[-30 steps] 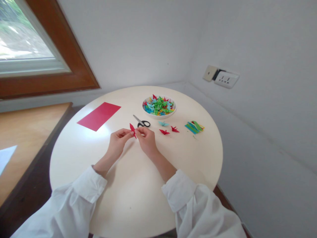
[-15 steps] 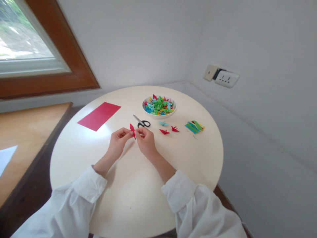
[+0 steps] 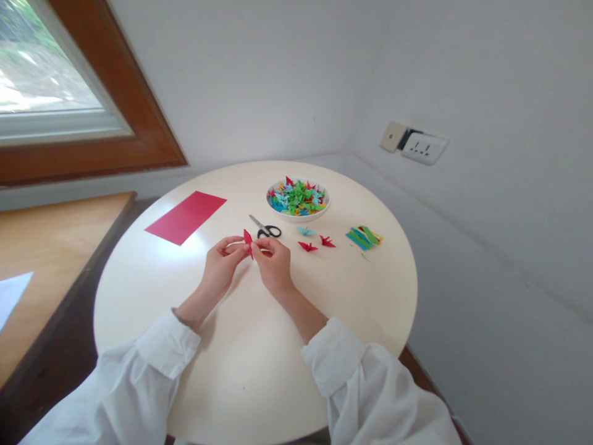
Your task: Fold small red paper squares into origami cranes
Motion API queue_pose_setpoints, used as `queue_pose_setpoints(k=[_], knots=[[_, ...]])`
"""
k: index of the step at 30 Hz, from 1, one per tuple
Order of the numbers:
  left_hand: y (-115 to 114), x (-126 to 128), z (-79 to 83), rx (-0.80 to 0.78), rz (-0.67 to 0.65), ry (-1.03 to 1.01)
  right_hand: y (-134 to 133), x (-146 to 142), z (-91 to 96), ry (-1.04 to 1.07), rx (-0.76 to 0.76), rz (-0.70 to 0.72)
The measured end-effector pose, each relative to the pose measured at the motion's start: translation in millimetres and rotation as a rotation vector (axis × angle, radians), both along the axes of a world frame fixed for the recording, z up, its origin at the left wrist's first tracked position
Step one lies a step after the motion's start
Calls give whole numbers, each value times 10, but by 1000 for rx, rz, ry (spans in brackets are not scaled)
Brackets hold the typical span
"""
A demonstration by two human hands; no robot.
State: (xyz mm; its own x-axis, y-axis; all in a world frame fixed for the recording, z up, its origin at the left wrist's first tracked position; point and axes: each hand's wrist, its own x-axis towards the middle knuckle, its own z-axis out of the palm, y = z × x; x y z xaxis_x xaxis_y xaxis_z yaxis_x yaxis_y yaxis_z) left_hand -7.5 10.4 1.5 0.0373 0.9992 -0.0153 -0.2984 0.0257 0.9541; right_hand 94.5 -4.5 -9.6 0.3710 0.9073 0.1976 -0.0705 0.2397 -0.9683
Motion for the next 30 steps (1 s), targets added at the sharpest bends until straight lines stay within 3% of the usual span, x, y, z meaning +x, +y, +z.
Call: queue_pose_setpoints(k=[11, 30], knots=[[-22, -8, 60, -98, -146, -68, 11, 10, -51, 43, -2, 39], [25, -57, 9, 25, -124, 40, 43, 62, -67, 38, -30, 149]])
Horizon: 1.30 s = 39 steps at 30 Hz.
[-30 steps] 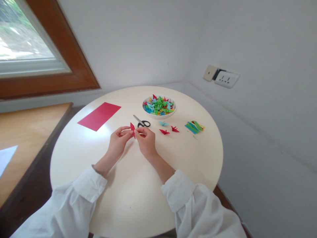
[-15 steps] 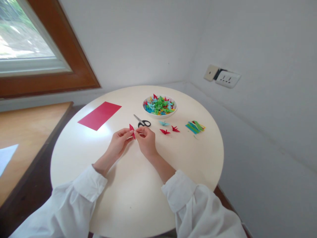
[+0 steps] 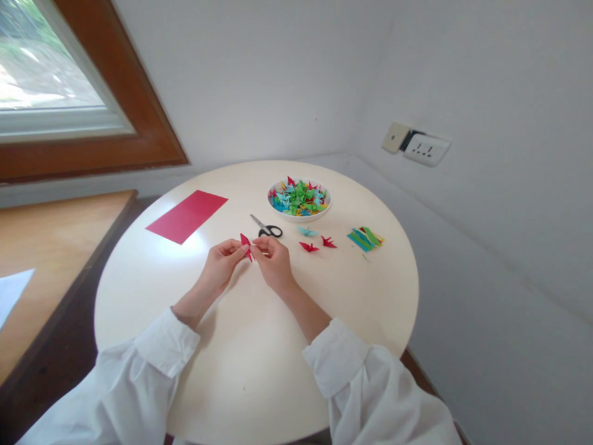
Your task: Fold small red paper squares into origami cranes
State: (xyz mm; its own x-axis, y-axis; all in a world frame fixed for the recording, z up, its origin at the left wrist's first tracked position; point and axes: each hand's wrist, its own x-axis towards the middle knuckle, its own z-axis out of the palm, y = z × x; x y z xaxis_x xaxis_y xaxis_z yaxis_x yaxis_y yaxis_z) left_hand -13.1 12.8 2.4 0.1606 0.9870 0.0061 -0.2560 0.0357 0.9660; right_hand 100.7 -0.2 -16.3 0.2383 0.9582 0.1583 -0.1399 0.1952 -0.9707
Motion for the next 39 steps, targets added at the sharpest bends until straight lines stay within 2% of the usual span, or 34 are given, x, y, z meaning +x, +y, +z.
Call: queue_pose_setpoints(k=[6, 11, 15, 19, 24, 33, 39], knots=[[-16, -1, 35, -95, -60, -25, -11, 16, 29, -16, 12, 20], [7, 0, -5, -168, -135, -86, 1, 16, 8, 21, -21, 61], [12, -11, 7, -148, -99, -81, -1, 11, 11, 32, -47, 98], [2, -21, 43, -102, -172, -106, -15, 9, 29, 44, -89, 164], [2, -21, 32, -104, -199, -141, -26, 30, 35, -40, -94, 281], [-10, -16, 40, -61, -166, -62, -14, 45, 20, -95, -50, 242], [-19, 1, 16, -51, -181, -105, -1, 54, 2, -97, -57, 240]])
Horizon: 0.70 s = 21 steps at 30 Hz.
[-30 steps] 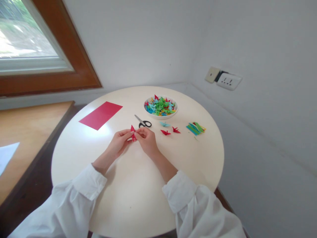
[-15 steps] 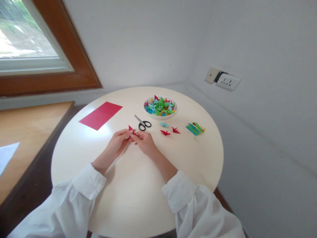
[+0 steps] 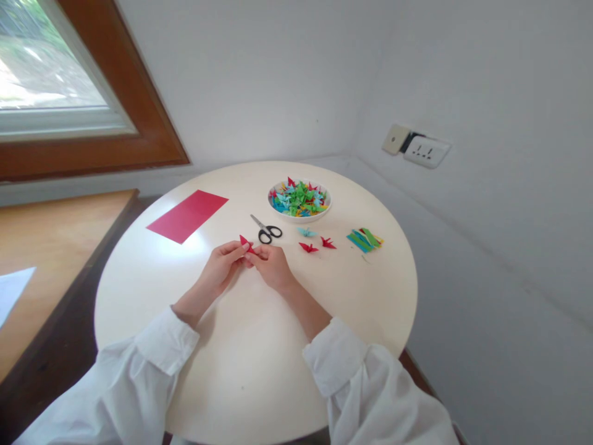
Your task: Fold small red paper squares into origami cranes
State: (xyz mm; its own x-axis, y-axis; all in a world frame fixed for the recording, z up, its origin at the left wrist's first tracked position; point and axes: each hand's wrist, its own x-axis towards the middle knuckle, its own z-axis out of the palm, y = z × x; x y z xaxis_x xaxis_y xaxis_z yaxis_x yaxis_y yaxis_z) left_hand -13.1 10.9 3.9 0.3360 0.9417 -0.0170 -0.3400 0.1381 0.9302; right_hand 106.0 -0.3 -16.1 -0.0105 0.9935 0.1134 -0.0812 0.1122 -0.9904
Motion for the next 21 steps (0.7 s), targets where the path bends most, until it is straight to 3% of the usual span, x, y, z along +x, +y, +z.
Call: queue_pose_setpoints(k=[14, 21], knots=[[-24, 32, 37, -41, 89, -3, -1, -4, -29, -106, -52, -5], [17, 2, -3, -33, 240, 45, -13, -18, -26, -171, -41, -17]])
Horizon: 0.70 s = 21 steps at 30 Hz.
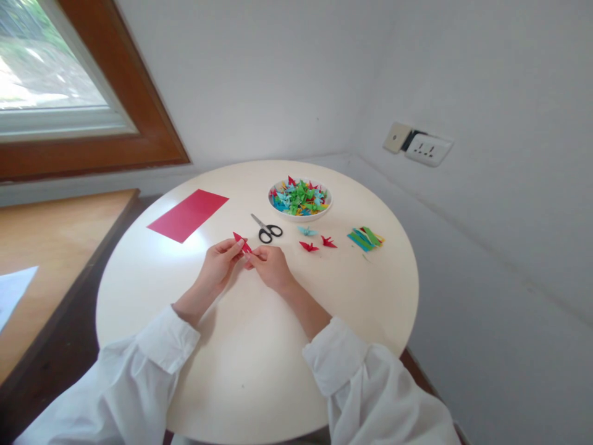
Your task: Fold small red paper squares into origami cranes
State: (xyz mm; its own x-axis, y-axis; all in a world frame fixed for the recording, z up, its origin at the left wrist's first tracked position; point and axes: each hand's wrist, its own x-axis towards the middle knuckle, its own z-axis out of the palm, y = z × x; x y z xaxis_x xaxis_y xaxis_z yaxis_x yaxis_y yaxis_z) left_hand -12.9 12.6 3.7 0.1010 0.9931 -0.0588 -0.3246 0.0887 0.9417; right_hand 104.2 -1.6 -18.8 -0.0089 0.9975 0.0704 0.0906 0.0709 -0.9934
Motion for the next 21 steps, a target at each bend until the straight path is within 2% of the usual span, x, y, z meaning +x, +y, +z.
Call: queue_pose_setpoints(k=[8, 10, 14, 16, 21], knots=[[18, -20, -3, -8, -1, 33, 8, 51, 15, 47, -75, 63], [33, -34, -4, 11, 18, 61, 18, 75, 26, 59, -32, 2], [35, -38, -10, 45, 31, 113, 42, 101, 48, 108, 110, -227], [24, -30, -15, 79, -9, 123, 43, 96, 58, 139, 150, -241], [13, -15, -19, 139, -104, 137, 25, 69, 73, 173, 146, -166]])
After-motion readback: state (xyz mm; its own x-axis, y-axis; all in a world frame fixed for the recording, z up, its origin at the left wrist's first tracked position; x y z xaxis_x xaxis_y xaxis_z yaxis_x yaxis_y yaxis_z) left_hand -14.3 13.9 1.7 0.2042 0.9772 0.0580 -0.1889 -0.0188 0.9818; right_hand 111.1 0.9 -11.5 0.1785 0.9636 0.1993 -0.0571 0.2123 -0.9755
